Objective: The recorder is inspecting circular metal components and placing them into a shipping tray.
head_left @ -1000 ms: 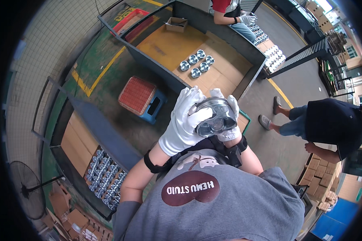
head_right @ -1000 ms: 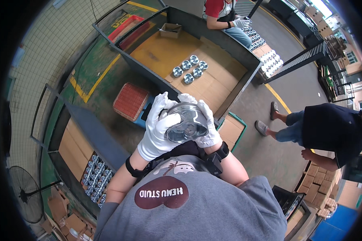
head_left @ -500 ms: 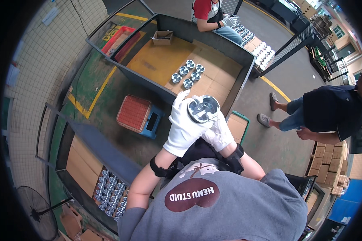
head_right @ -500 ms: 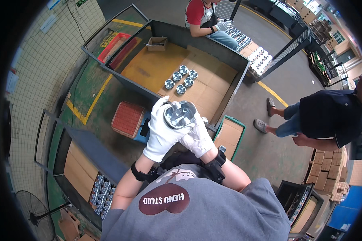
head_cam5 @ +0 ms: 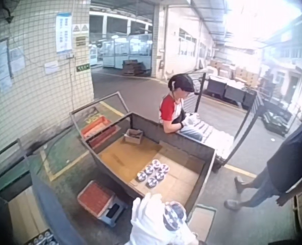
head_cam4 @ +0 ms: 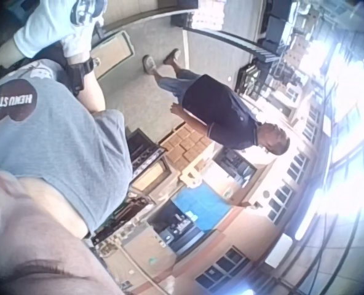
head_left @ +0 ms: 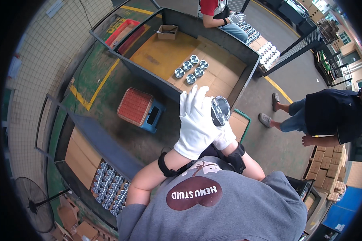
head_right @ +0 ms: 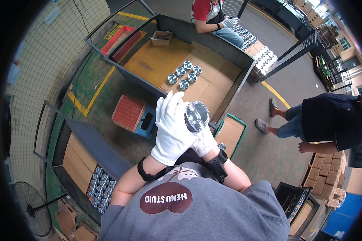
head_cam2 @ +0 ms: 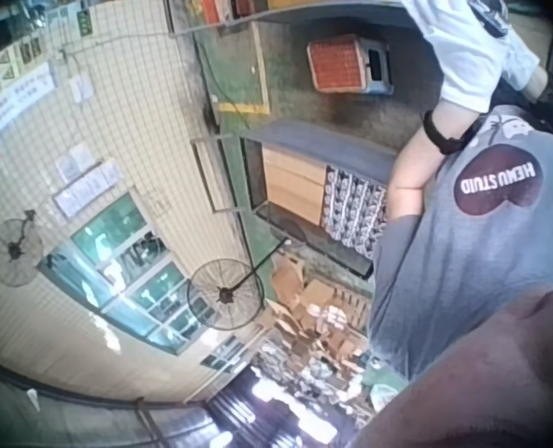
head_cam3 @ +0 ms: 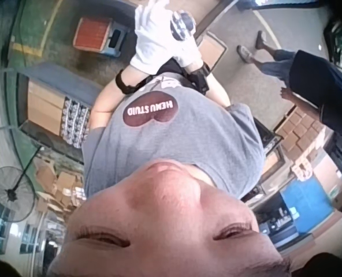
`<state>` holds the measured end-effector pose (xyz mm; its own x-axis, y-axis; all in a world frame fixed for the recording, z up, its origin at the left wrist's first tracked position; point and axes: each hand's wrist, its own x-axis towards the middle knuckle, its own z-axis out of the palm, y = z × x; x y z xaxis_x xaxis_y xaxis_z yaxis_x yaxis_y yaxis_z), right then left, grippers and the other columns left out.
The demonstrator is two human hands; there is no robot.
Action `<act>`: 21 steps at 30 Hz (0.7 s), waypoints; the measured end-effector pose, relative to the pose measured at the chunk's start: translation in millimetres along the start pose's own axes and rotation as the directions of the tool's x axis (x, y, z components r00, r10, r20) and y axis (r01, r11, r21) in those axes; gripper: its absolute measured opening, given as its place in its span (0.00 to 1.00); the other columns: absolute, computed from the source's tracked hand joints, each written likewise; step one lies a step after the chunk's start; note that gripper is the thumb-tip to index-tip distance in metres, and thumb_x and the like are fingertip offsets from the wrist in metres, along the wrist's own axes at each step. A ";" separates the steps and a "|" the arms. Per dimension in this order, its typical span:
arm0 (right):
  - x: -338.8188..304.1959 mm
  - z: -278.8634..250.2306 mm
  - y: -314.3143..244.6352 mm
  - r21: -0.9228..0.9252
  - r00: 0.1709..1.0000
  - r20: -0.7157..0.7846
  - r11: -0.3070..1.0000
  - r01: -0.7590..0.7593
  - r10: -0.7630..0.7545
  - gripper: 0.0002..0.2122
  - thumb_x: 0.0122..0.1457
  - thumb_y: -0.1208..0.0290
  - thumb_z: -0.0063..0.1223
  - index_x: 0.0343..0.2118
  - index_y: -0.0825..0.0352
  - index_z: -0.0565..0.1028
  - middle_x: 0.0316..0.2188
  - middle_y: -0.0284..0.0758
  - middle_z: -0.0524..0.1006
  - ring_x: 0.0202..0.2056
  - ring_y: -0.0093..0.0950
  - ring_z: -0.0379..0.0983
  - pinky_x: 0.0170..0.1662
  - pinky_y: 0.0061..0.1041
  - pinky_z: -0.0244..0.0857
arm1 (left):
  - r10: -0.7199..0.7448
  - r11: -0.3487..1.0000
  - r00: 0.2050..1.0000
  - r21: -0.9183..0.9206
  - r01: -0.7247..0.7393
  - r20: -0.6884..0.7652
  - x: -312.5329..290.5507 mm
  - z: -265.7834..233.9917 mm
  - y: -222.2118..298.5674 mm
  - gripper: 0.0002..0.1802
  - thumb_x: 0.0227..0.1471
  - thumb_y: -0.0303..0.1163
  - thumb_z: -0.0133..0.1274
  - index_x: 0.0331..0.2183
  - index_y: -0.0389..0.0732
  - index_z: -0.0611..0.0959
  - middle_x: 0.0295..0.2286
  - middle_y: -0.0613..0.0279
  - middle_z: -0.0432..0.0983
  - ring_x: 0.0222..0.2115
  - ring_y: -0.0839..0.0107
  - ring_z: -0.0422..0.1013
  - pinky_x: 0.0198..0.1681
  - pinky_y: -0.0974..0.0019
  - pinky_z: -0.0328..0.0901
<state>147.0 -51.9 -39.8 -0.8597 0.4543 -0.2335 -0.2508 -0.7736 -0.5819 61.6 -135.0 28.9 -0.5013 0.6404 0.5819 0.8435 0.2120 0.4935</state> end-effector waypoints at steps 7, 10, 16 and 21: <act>13.0 19.8 -10.3 0.607 0.960 0.196 0.744 -0.278 0.199 0.16 0.62 0.59 0.46 0.46 0.65 0.72 0.41 0.36 0.76 0.44 0.27 0.72 0.49 0.28 0.67 | -0.059 0.956 0.998 -0.288 0.055 -0.006 -20.2 2.1 -18.1 0.40 0.30 0.36 0.66 0.47 0.38 0.68 0.50 0.47 0.60 0.52 0.47 0.58 0.57 0.48 0.53; 7.7 47.2 -17.9 0.381 0.985 0.006 0.910 -0.163 0.174 0.21 0.60 0.55 0.48 0.48 0.67 0.71 0.42 0.37 0.75 0.43 0.29 0.72 0.49 0.30 0.68 | -0.186 0.857 0.983 -0.488 0.168 0.012 -32.5 5.6 -30.6 0.53 0.27 0.43 0.72 0.53 0.39 0.62 0.53 0.46 0.55 0.53 0.51 0.59 0.55 0.55 0.59; 11.8 47.6 -1.0 0.213 0.991 -0.117 0.976 -0.043 0.069 0.22 0.61 0.54 0.47 0.50 0.66 0.70 0.45 0.35 0.74 0.47 0.26 0.70 0.53 0.30 0.64 | -0.193 0.861 0.977 -0.461 0.215 0.094 -46.8 14.8 -61.2 0.57 0.30 0.43 0.72 0.57 0.37 0.57 0.56 0.49 0.54 0.57 0.55 0.55 0.60 0.59 0.53; 12.0 50.2 4.2 0.170 0.993 -0.111 0.985 -0.023 0.043 0.19 0.61 0.57 0.47 0.49 0.65 0.70 0.45 0.34 0.74 0.47 0.25 0.70 0.53 0.31 0.64 | -0.156 0.845 0.980 -0.497 0.199 0.127 -54.3 17.2 -84.4 0.55 0.30 0.42 0.72 0.56 0.38 0.59 0.54 0.51 0.56 0.56 0.59 0.57 0.59 0.60 0.55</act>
<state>113.3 -71.9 -6.0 -0.8147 0.4673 -0.3434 -0.3026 -0.8478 -0.4356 21.0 -174.9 -55.5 -0.5982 0.6877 0.4113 0.5173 -0.0605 0.8536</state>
